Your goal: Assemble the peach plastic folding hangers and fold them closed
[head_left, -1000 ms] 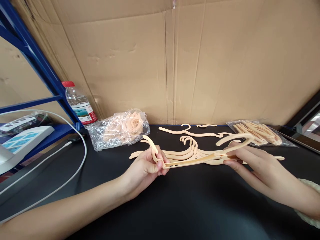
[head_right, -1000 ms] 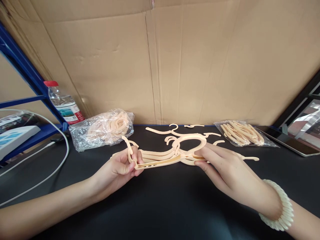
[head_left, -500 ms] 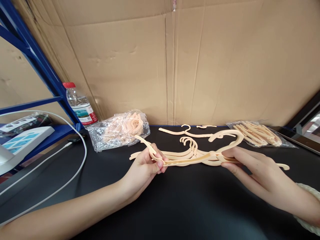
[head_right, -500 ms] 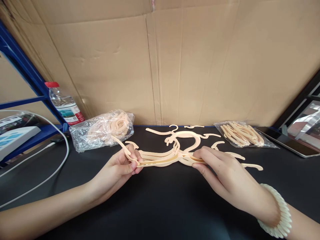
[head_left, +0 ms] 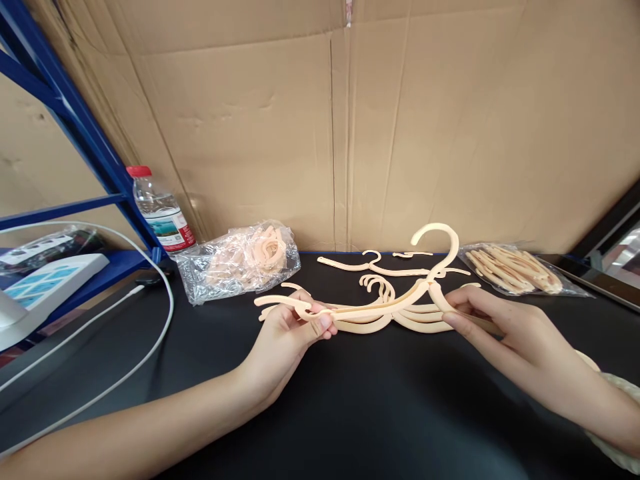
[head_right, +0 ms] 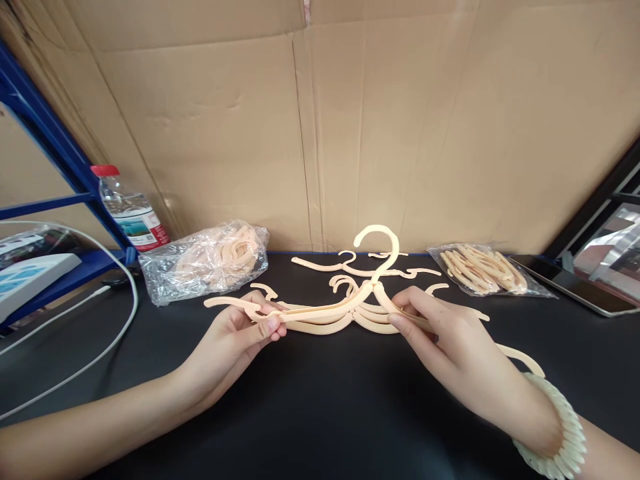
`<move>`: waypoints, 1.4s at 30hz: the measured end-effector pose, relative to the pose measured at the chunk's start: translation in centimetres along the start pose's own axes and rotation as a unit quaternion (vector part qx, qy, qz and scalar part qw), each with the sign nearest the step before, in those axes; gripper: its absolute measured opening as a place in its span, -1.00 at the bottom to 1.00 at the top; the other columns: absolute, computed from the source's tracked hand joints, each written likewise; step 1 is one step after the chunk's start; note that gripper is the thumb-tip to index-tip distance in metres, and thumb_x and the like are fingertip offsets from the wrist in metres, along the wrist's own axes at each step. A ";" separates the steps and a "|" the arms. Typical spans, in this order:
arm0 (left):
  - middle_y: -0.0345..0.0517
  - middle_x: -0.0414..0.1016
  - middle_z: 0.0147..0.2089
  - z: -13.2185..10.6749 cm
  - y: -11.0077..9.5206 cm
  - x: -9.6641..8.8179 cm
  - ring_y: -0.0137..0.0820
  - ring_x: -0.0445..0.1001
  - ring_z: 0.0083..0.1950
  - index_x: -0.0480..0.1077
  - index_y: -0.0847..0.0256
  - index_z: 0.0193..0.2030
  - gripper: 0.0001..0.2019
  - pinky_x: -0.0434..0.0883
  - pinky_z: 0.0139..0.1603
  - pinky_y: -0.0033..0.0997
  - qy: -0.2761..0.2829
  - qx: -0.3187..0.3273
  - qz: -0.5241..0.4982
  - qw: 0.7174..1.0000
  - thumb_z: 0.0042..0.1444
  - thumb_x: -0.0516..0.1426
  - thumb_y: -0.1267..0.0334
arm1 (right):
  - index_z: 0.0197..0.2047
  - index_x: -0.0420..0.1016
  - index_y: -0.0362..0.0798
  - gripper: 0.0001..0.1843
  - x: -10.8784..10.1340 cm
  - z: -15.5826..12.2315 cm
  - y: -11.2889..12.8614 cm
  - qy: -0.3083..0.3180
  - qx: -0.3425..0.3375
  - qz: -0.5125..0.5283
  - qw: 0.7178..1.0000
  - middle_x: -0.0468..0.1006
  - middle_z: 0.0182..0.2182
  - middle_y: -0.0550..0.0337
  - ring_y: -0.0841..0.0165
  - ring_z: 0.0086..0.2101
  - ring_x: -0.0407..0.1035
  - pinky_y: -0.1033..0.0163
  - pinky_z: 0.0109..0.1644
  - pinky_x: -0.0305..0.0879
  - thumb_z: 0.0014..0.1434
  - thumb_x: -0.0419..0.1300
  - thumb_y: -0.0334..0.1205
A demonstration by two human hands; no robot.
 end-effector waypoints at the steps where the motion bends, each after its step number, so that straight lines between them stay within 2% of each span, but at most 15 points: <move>1: -0.27 0.41 -0.39 0.0 0.0 0.0 -0.53 0.43 -0.38 0.41 0.25 -0.44 -0.74 0.40 -0.30 -0.53 -0.006 0.000 0.002 1.000 -0.11 0.42 0.26 | -0.21 0.38 0.04 -0.81 0.0 0.0 -0.1 -0.002 0.010 0.002 1.000 0.44 -0.49 0.22 0.31 -0.50 0.36 0.27 -0.50 0.26 0.34 0.06 -0.05; 7: -0.18 0.50 -0.35 -0.4 0.2 0.6 -0.57 0.41 -0.46 0.46 0.27 -0.41 -0.77 0.37 -0.42 -0.59 0.014 0.004 0.053 0.999 0.07 0.31 0.15 | -0.20 0.34 0.06 -0.78 0.2 0.2 -1.0 -0.017 0.045 0.026 0.998 0.42 -0.49 0.27 0.34 -0.49 0.31 0.27 -0.48 0.19 0.36 0.01 -0.01; 9: -0.10 0.54 -0.32 -0.8 0.1 1.1 -0.53 0.44 -0.45 0.48 0.28 -0.43 -0.74 0.40 -0.42 -0.56 0.058 0.023 0.112 0.992 0.20 0.20 0.14 | -0.21 0.33 0.06 -0.77 0.1 0.3 -1.4 -0.023 0.057 0.023 0.998 0.39 -0.51 0.29 0.35 -0.52 0.25 0.27 -0.50 0.14 0.37 0.00 0.00; 11: -0.06 0.55 -0.34 -1.6 -0.4 2.0 -0.49 0.47 -0.44 0.47 0.28 -0.48 -0.67 0.43 -0.41 -0.52 0.131 0.085 0.212 0.965 0.27 0.11 0.19 | -0.22 0.32 0.06 -0.76 0.0 0.4 -1.6 -0.030 0.062 0.018 0.997 0.36 -0.53 0.30 0.36 -0.53 0.22 0.27 -0.50 0.11 0.37 0.00 0.01; 13: 0.00 0.57 -0.32 -2.9 -1.1 3.3 -0.42 0.52 -0.37 0.49 0.27 -0.48 -0.69 0.47 -0.35 -0.47 0.220 0.209 0.337 0.891 0.28 0.09 0.28 | -0.23 0.31 0.05 -0.75 0.0 0.5 -1.6 -0.024 0.059 0.015 0.998 0.35 -0.53 0.30 0.36 -0.52 0.22 0.27 -0.49 0.10 0.38 -0.01 0.01; 14: 0.04 0.59 -0.28 -3.8 -1.4 4.0 -0.37 0.54 -0.31 0.50 0.27 -0.44 -0.73 0.49 -0.27 -0.42 0.265 0.286 0.394 0.832 0.26 0.10 0.31 | -0.23 0.31 0.05 -0.75 0.0 0.5 -1.5 -0.015 0.054 0.014 0.998 0.35 -0.53 0.30 0.36 -0.52 0.22 0.27 -0.49 0.11 0.38 -0.02 0.01; 16: 0.08 0.61 -0.18 -5.7 -1.3 4.9 -0.25 0.56 -0.15 0.51 0.28 -0.38 -0.80 0.48 -0.03 -0.25 0.334 0.425 0.490 0.684 0.25 0.13 0.33 | -0.23 0.29 0.04 -0.74 0.3 0.5 -1.0 0.014 0.043 0.013 0.999 0.33 -0.54 0.31 0.37 -0.54 0.21 0.28 -0.49 0.12 0.39 -0.04 0.00; 18: 0.07 0.62 -0.09 -6.9 -0.8 5.2 -0.18 0.52 0.00 0.51 0.28 -0.31 -0.82 0.31 0.24 -0.11 0.357 0.500 0.552 0.564 0.27 0.13 0.28 | -0.23 0.28 0.04 -0.74 0.9 0.4 -0.3 0.050 0.030 0.013 0.998 0.31 -0.55 0.32 0.39 -0.56 0.19 0.28 -0.48 0.13 0.40 -0.06 -0.02; 19: 0.05 0.61 -0.04 -7.1 -0.6 5.2 -0.17 0.50 0.07 0.51 0.28 -0.26 -0.81 0.21 0.33 -0.09 0.352 0.514 0.571 0.535 0.28 0.11 0.25 | -0.24 0.27 0.04 -0.75 1.2 0.4 0.0 0.068 0.023 0.013 0.997 0.32 -0.54 0.32 0.39 -0.55 0.21 0.28 -0.47 0.14 0.40 -0.07 -0.03; 20: 0.04 0.59 0.01 -7.1 -0.6 5.2 -0.16 0.46 0.12 0.51 0.28 -0.20 -0.80 0.13 0.37 -0.08 0.341 0.517 0.583 0.525 0.29 0.10 0.23 | -0.24 0.26 0.03 -0.76 1.5 0.3 0.3 0.086 0.017 0.015 0.996 0.34 -0.52 0.31 0.39 -0.54 0.23 0.28 -0.45 0.16 0.41 -0.08 -0.05; 24: 0.04 0.49 0.17 -6.0 -0.8 4.9 -0.11 0.36 0.23 0.45 0.28 0.02 -0.75 0.15 0.34 -0.03 0.292 0.467 0.623 0.555 0.26 0.08 0.26 | -0.20 0.28 0.03 -0.80 2.6 0.1 0.8 0.130 -0.003 0.014 0.991 0.46 -0.39 0.24 0.35 -0.44 0.35 0.27 -0.36 0.26 0.41 -0.08 -0.12; 28: 0.04 0.43 0.22 -5.0 -0.5 4.5 -0.13 0.42 0.16 0.42 0.23 0.04 -0.74 0.28 0.23 -0.05 0.268 0.396 0.651 0.589 0.24 0.09 0.25 | -0.24 0.34 0.02 -0.80 3.0 0.1 0.5 0.141 -0.024 -0.029 0.989 0.50 -0.37 0.18 0.30 -0.40 0.40 0.25 -0.35 0.28 0.38 -0.05 -0.16; 31: -0.01 0.38 0.28 -4.5 0.1 4.1 -0.10 0.37 0.20 0.41 0.18 0.05 -0.72 0.23 0.26 -0.01 0.261 0.370 0.656 0.604 0.24 0.09 0.21 | -0.31 0.35 0.01 -0.78 3.0 0.2 0.1 0.155 -0.035 -0.068 0.985 0.48 -0.39 0.17 0.29 -0.39 0.39 0.23 -0.34 0.27 0.36 -0.02 -0.19; 37: -0.10 0.40 0.25 -4.1 0.6 3.8 -0.14 0.33 0.22 0.40 0.14 0.07 -0.73 0.16 0.29 -0.02 0.250 0.351 0.657 0.618 0.25 0.08 0.22 | -0.31 0.38 -0.01 -0.85 3.2 0.4 -0.2 0.156 -0.056 -0.087 0.982 0.46 -0.32 0.16 0.25 -0.26 0.37 0.16 -0.22 0.30 0.31 0.06 -0.29; 42: -0.10 0.42 0.22 -4.1 0.6 3.7 -0.15 0.32 0.21 0.40 0.13 0.07 -0.72 0.17 0.28 -0.05 0.242 0.351 0.654 0.625 0.24 0.09 0.21 | -0.33 0.42 -0.03 -0.85 3.3 0.5 -0.6 0.137 -0.060 -0.091 0.985 0.43 -0.31 0.13 0.24 -0.28 0.35 0.16 -0.26 0.33 0.28 0.08 -0.32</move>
Point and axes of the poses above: each hand's wrist, its own z-axis towards the middle knuckle, its own x-axis out of the palm, y = z × x, the point moved 5 cm from there along z, towards the middle knuckle
